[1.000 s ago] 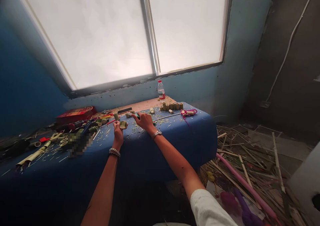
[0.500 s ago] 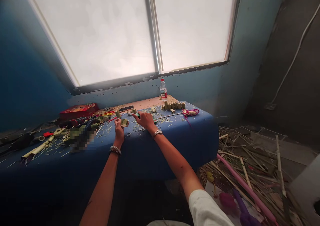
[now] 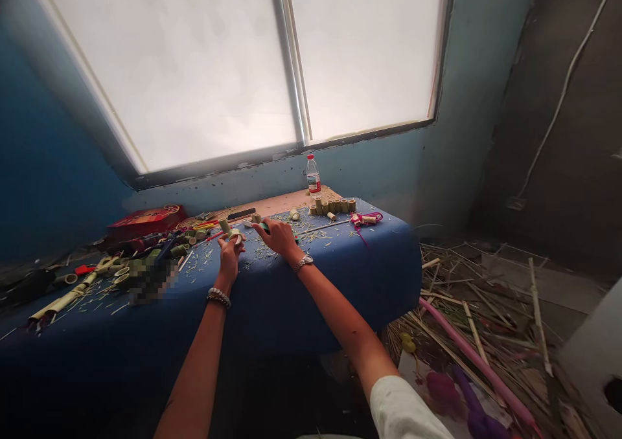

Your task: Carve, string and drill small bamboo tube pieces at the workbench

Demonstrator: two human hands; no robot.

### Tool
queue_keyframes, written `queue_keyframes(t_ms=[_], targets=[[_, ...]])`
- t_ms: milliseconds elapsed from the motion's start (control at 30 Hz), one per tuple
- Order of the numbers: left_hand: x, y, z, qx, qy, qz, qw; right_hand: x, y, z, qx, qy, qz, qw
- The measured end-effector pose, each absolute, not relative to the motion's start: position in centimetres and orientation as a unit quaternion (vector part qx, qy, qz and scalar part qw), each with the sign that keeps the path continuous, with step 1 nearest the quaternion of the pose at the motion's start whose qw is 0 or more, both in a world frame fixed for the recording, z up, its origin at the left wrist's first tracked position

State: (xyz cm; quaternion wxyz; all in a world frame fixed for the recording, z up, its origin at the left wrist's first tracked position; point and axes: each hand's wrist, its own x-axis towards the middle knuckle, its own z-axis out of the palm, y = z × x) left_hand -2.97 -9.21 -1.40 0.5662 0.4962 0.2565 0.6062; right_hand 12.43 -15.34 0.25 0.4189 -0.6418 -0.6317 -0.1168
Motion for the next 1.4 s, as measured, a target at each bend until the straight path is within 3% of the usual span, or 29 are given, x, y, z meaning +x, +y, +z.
queue_keyframes(t_ms=[400,800,1400], targets=[[-3.29,-9.58,-1.07,0.567,0.236,0.585,0.530,12.01,-15.49,-0.05,-0.573,-0.709,-0.091,0.401],[-3.27,-9.49,-1.80,0.626,0.308,0.539,0.473,11.87,-15.22,-0.43,-0.553,-0.732,-0.102,0.384],[-2.93,-8.85,-1.65,0.603,0.300,0.508,0.537,11.50,-15.21,-0.34,-0.567,-0.728,-0.104,0.372]])
